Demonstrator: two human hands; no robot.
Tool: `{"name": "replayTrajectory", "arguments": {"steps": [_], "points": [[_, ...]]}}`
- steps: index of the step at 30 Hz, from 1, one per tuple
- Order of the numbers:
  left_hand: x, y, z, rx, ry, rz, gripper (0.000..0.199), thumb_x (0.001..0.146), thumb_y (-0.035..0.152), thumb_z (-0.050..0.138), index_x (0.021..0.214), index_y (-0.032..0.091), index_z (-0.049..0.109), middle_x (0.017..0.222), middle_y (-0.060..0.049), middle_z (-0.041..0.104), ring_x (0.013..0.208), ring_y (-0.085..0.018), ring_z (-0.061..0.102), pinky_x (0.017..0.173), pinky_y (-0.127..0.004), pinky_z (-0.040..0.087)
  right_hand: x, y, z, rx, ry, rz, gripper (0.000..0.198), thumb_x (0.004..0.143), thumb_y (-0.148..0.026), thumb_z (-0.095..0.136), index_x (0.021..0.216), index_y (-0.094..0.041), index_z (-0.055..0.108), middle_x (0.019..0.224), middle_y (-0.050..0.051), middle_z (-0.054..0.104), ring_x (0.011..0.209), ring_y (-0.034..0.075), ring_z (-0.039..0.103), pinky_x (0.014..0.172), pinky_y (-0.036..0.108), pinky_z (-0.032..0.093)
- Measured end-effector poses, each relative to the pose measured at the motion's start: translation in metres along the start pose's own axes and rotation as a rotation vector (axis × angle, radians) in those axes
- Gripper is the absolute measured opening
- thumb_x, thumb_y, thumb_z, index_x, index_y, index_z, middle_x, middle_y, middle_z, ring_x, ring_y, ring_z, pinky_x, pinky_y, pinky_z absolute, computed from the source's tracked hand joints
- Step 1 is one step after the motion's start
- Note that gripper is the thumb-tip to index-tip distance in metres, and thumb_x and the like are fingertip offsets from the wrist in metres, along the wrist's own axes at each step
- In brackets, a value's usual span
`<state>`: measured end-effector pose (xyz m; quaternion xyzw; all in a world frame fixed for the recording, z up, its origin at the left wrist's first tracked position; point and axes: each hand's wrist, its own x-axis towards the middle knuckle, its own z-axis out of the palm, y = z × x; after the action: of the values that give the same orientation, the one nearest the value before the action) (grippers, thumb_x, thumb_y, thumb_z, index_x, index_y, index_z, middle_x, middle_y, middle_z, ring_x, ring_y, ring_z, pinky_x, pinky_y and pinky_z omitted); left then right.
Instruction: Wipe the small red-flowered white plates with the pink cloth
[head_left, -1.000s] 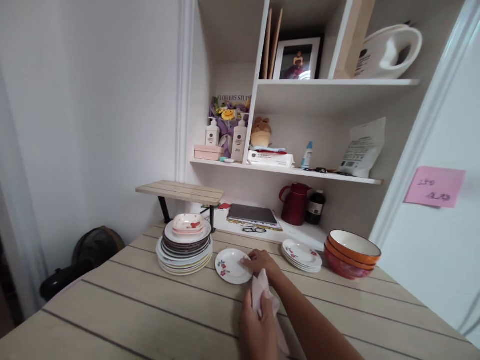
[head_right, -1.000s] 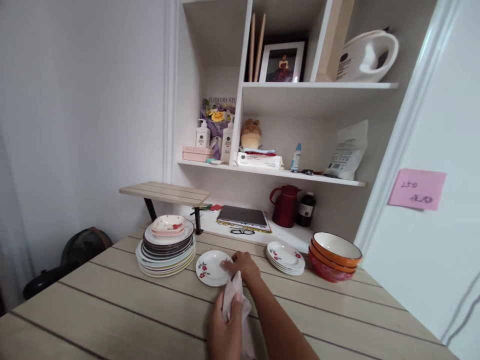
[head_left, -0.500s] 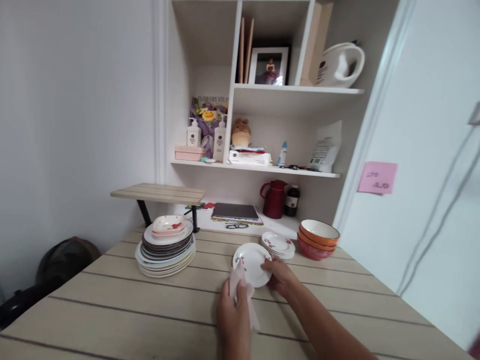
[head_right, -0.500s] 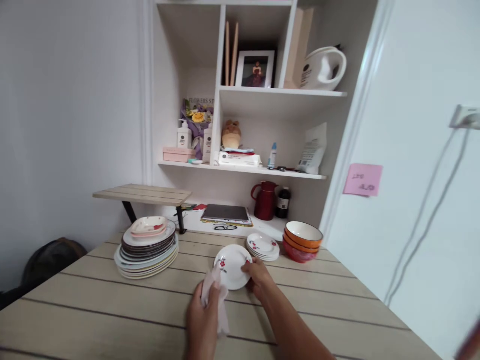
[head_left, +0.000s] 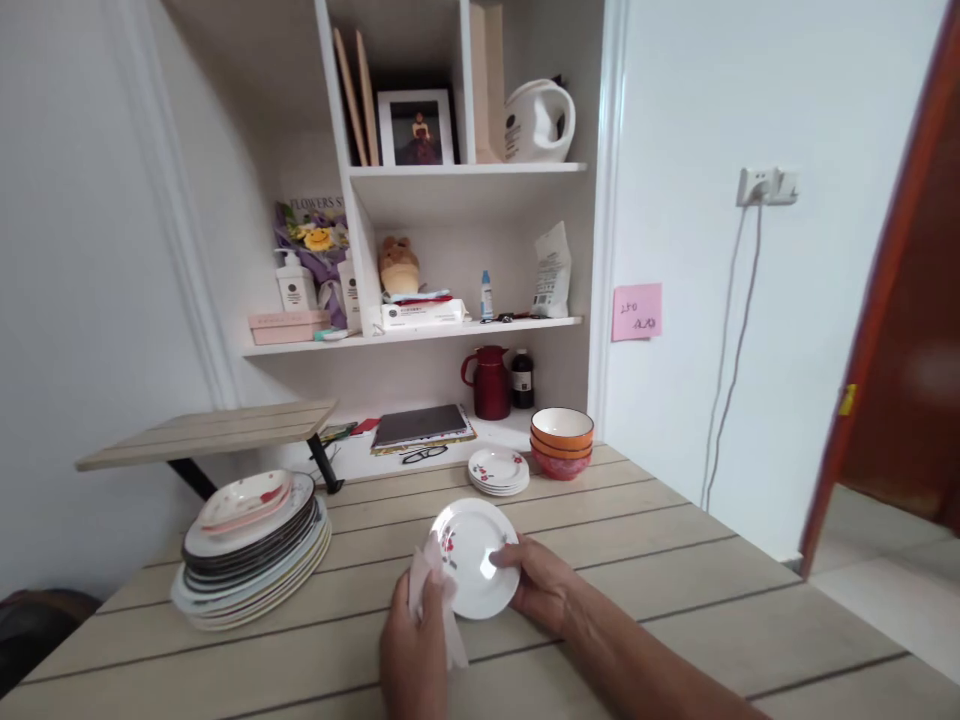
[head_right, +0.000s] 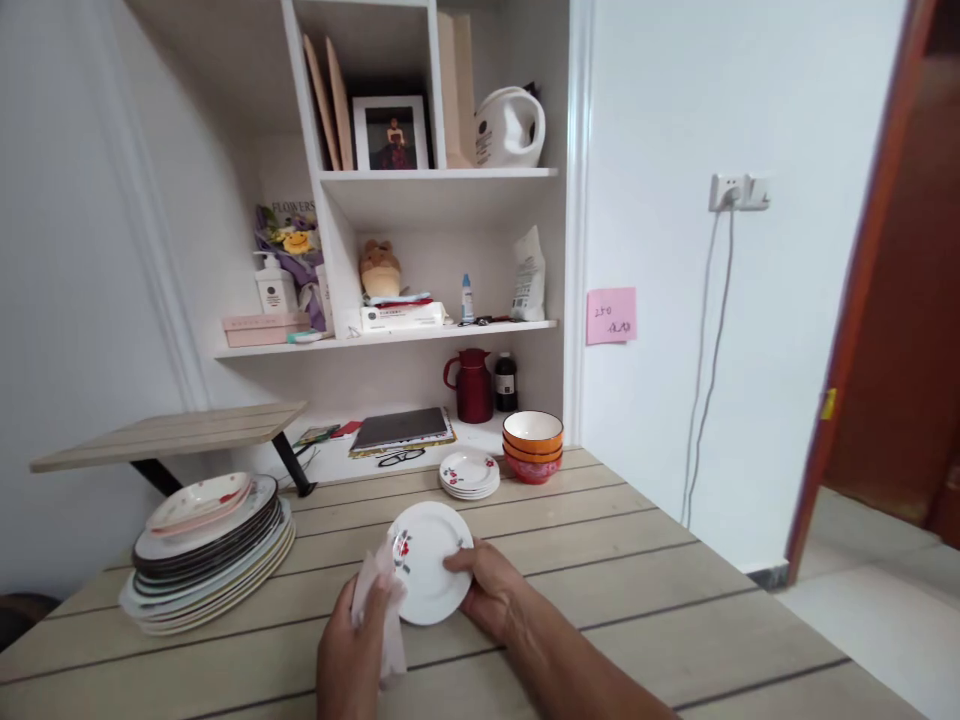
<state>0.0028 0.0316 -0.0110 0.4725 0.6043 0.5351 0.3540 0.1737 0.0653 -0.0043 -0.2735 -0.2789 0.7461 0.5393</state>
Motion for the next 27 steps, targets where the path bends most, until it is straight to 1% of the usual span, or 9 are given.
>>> {"name": "replayTrajectory", "arguments": {"steps": [5,9,12,17,20,22,23,25,27], "points": [[0.000,0.002,0.001,0.034,-0.032,-0.003,0.050,0.076,0.061,0.056,0.107,0.023,0.067,0.095,-0.005,0.075,0.093,-0.028,0.068,0.080,-0.036,0.050,-0.005,-0.004,0.002,0.107,-0.020,0.143,0.040,0.069,-0.015,0.063,0.106,-0.002,0.064,0.095,0.020,0.075,0.103,0.029,0.069,0.105,0.043,0.044],[-0.001,0.003,0.001,0.016,-0.007,-0.026,0.051,0.075,0.061,0.056,0.107,0.023,0.067,0.095,-0.005,0.075,0.092,-0.028,0.068,0.078,-0.036,0.050,-0.009,-0.002,0.002,0.126,-0.036,0.132,0.040,0.075,-0.022,0.062,0.109,-0.002,0.064,0.099,0.020,0.075,0.106,0.028,0.068,0.106,0.042,0.042],[-0.003,0.005,0.002,0.000,0.015,-0.017,0.052,0.074,0.061,0.058,0.107,0.023,0.068,0.095,-0.005,0.075,0.092,-0.029,0.068,0.079,-0.036,0.049,-0.011,0.000,0.004,0.090,-0.054,0.092,0.042,0.070,-0.016,0.063,0.109,-0.003,0.065,0.099,0.019,0.075,0.106,0.029,0.068,0.106,0.043,0.042],[-0.006,0.006,0.005,-0.022,0.098,0.007,0.053,0.074,0.061,0.056,0.108,0.022,0.067,0.093,-0.005,0.075,0.090,-0.028,0.067,0.079,-0.036,0.048,-0.014,0.002,0.010,0.058,-0.147,-0.016,0.055,0.052,-0.002,0.054,0.105,-0.007,0.069,0.099,0.014,0.076,0.106,0.029,0.067,0.106,0.042,0.042],[-0.006,0.007,0.005,-0.027,0.119,0.029,0.051,0.073,0.060,0.057,0.105,0.022,0.069,0.092,-0.005,0.075,0.090,-0.028,0.067,0.078,-0.035,0.048,-0.014,0.003,0.009,0.051,-0.179,-0.052,0.060,0.049,0.000,0.052,0.106,-0.008,0.069,0.099,0.012,0.076,0.106,0.029,0.067,0.106,0.042,0.042],[-0.005,0.008,0.003,-0.037,0.112,0.024,0.052,0.072,0.060,0.058,0.105,0.021,0.069,0.091,-0.005,0.075,0.090,-0.028,0.068,0.077,-0.035,0.049,-0.012,0.004,0.006,0.070,-0.165,-0.028,0.057,0.053,-0.003,0.054,0.108,-0.008,0.068,0.100,0.012,0.076,0.106,0.028,0.067,0.106,0.042,0.041],[-0.005,0.009,0.002,-0.032,0.101,0.008,0.052,0.072,0.060,0.058,0.106,0.022,0.069,0.091,-0.005,0.075,0.089,-0.028,0.068,0.077,-0.035,0.049,-0.011,0.004,0.005,0.086,-0.148,-0.003,0.052,0.058,-0.006,0.056,0.109,-0.007,0.068,0.100,0.013,0.076,0.106,0.028,0.067,0.105,0.042,0.041],[-0.005,0.010,0.001,-0.007,0.078,-0.024,0.052,0.072,0.060,0.059,0.107,0.022,0.068,0.091,-0.004,0.075,0.089,-0.028,0.068,0.077,-0.035,0.050,-0.009,0.004,0.002,0.123,-0.109,0.042,0.043,0.071,-0.020,0.059,0.111,-0.007,0.066,0.103,0.016,0.075,0.107,0.029,0.067,0.105,0.044,0.042],[-0.004,0.010,0.001,0.007,0.076,-0.036,0.051,0.073,0.059,0.059,0.108,0.023,0.068,0.093,-0.004,0.075,0.091,-0.028,0.068,0.079,-0.036,0.050,-0.008,0.003,0.002,0.143,-0.085,0.054,0.044,0.081,-0.034,0.056,0.115,-0.007,0.064,0.106,0.017,0.074,0.108,0.029,0.066,0.105,0.044,0.041]]}}
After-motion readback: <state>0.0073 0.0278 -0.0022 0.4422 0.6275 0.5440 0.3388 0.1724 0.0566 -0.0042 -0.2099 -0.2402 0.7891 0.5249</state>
